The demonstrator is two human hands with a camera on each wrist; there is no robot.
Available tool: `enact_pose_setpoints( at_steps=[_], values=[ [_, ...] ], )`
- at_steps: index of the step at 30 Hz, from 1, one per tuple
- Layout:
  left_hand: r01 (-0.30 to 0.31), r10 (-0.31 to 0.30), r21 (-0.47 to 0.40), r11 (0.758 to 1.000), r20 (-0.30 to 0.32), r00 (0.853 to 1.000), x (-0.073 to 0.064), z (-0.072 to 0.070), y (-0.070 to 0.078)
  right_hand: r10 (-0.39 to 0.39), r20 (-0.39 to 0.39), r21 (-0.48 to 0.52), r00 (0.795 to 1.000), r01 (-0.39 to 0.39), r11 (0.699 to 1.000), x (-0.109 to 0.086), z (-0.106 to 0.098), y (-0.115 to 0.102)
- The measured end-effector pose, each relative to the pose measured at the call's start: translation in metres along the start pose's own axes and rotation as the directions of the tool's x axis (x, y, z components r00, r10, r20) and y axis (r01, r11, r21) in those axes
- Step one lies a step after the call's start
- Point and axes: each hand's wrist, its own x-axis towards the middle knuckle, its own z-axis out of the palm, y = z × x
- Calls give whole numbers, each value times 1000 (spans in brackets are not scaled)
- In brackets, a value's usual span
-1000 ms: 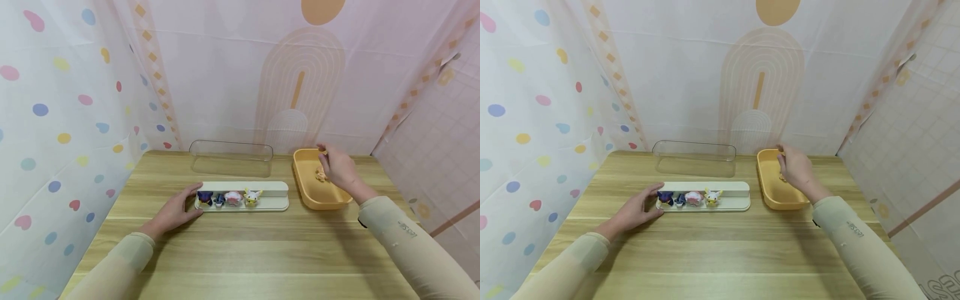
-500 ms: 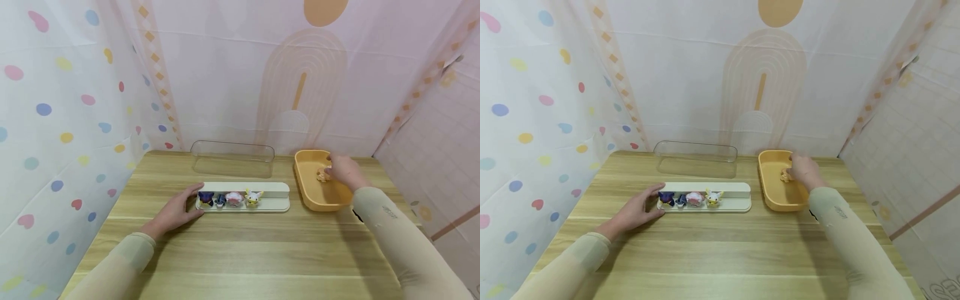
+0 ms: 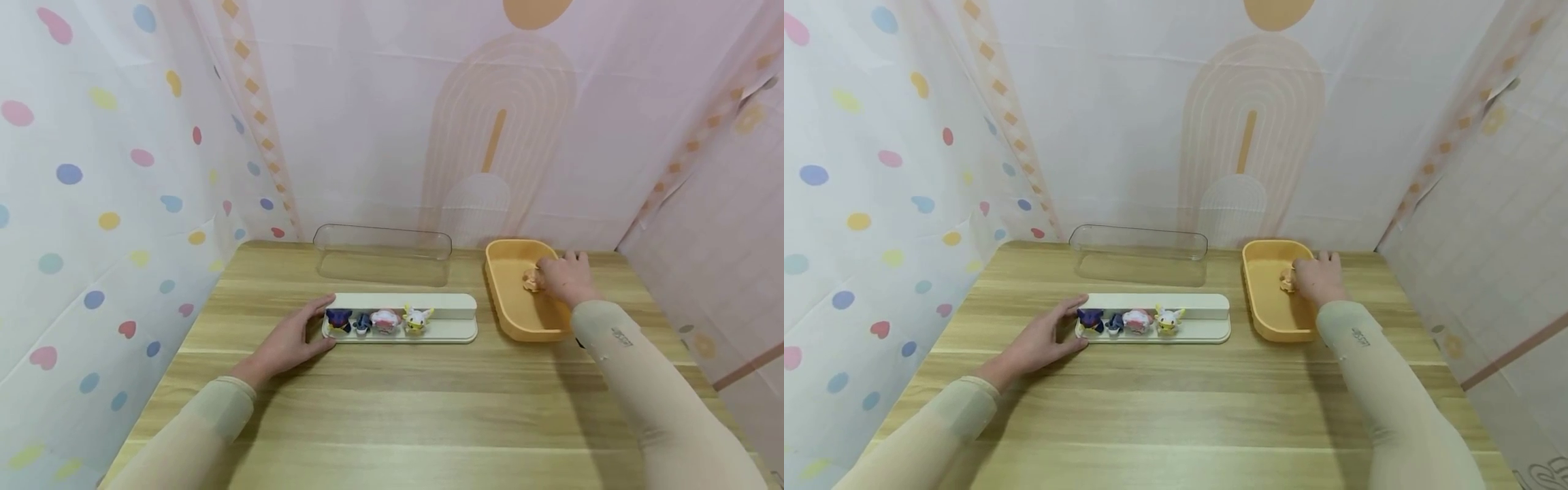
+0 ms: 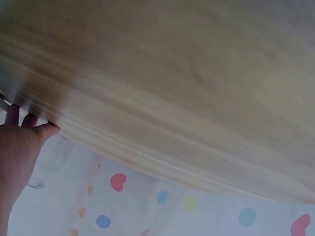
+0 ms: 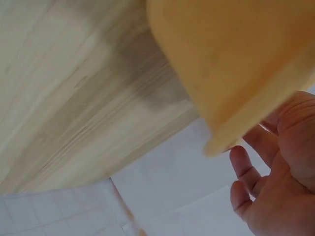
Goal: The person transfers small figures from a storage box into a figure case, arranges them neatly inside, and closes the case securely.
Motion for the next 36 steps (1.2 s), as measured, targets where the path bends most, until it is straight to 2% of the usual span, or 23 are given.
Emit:
enact_pose_setpoints(
  at_steps=[3, 10, 19, 23, 30, 36],
  values=[
    [1, -1, -5, 1000, -1, 1000, -1, 0, 0, -20, -11, -37, 1000, 19, 999, -2, 2, 1],
    [-11, 11, 2, 1000, -9, 1000, -1, -1, -2, -85, -44, -1, 995, 85, 996, -8, 4, 3],
    [16, -16, 6, 1000, 11, 1000, -3, -3, -4, -197, -120, -33, 973, 194, 980, -6, 15, 2],
    [19, -20, 3, 1000, 9, 1000, -4, -3, -5, -193, -116, 4, 974, 195, 981, -4, 13, -1],
    [15, -15, -1, 1000, 5, 1000, -3, -2, -5, -184, -44, 132, 982, 189, 973, 2, 11, -14],
    [21, -21, 3, 1000, 16, 1000, -1, -2, -5, -221, -69, 178, 973, 230, 957, 5, 17, -18]
  ],
)
